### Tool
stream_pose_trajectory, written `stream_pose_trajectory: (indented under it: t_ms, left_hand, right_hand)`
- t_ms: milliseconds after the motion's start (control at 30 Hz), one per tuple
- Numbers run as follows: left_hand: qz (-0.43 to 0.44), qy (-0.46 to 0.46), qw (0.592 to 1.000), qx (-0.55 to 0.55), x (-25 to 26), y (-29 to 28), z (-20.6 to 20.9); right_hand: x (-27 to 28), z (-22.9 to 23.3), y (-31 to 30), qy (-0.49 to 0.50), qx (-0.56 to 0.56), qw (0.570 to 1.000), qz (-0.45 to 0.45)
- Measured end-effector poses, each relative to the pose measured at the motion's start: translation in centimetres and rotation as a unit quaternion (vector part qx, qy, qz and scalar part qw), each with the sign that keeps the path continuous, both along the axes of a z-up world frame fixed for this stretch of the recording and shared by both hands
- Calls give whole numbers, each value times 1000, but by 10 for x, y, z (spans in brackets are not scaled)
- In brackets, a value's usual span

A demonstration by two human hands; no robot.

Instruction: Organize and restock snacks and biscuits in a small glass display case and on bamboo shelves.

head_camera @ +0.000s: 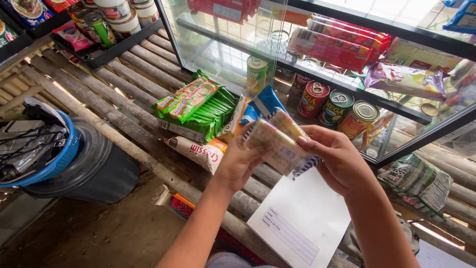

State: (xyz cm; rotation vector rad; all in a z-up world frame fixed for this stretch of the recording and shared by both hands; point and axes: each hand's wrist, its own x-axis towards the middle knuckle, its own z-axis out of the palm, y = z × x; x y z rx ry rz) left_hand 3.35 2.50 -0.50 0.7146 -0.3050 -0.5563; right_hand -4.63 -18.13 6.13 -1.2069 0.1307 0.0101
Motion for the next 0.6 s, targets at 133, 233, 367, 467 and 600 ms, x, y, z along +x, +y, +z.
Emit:
stream_pose_trajectory:
  t_ms: [133, 233, 367, 467, 600]
  left_hand:
    - [14, -2, 995, 95, 1, 0, -4]
    - [2, -11, 993, 119, -5, 0, 12]
    - [-35, -21, 995, 89, 5, 6, -3]
    - [-55, -44, 996, 56, 15, 18, -6]
    - [-75, -62, 988, 120, 18, 39, 10]
  right_hand:
    - [-1, -9, -3, 6, -63, 995, -80]
    - [-4, -8, -2, 8, -54, 991, -121]
    - [-6, -19, -16, 25, 44, 985, -164]
    - [-8, -21, -27, -20, 47, 980, -194]
    - [-15, -3, -23, 15, 31, 980, -194]
